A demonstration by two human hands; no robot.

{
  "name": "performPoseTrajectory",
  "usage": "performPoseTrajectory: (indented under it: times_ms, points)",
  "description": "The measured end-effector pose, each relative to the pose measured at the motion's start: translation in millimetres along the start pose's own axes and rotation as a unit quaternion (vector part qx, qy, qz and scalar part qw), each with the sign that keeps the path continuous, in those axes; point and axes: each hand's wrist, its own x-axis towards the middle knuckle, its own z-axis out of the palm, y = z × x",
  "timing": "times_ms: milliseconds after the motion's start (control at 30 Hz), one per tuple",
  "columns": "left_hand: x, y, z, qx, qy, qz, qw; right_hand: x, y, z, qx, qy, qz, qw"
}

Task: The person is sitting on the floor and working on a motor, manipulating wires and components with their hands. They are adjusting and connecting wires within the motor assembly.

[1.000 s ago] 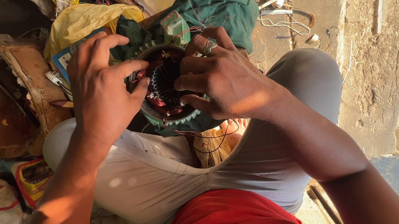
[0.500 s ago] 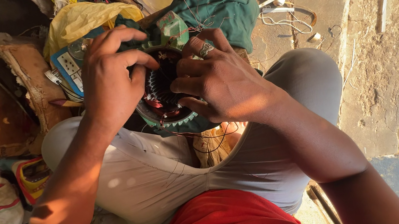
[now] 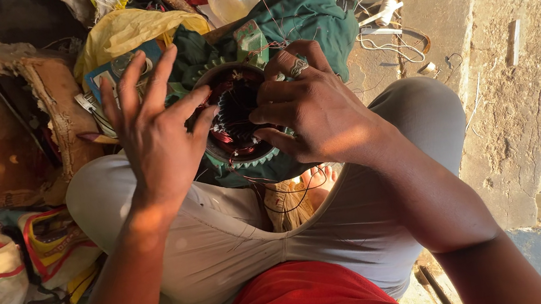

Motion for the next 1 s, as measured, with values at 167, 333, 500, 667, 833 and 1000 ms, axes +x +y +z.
performPoseTrajectory:
  times_ms: [167,333,500,667,833,1000]
  points:
    - [4.2,-4.1,25.1,-0.035,0.028,-0.022,0.999,0.1,1.4,-0.1,-0.015,0.002,0.0,1.0]
    - [5.0,-13.7,32.4,-0.149,0.031,-0.024,0.988,1.9,4.4,0.9,-0.022,0.009,0.009,1.0]
    - [11.4,-5.8,29.0,-0.1,0.068,0.023,0.992,2.0,3.7,1.0,-0.022,0.034,0.029,0.999]
    - [14.2,-3.4,24.4,-0.071,0.083,0.061,0.992,-2.3,4.6,5.8,-0.053,0.038,0.05,0.997]
    - [14.6,-7.4,32.8,-0.041,0.099,0.084,0.991,3.3,6.9,13.7,-0.072,0.023,0.129,0.989]
    - [9.5,-7.4,38.8,-0.091,0.127,0.037,0.987,20.1,5.3,31.0,-0.207,0.04,0.114,0.971]
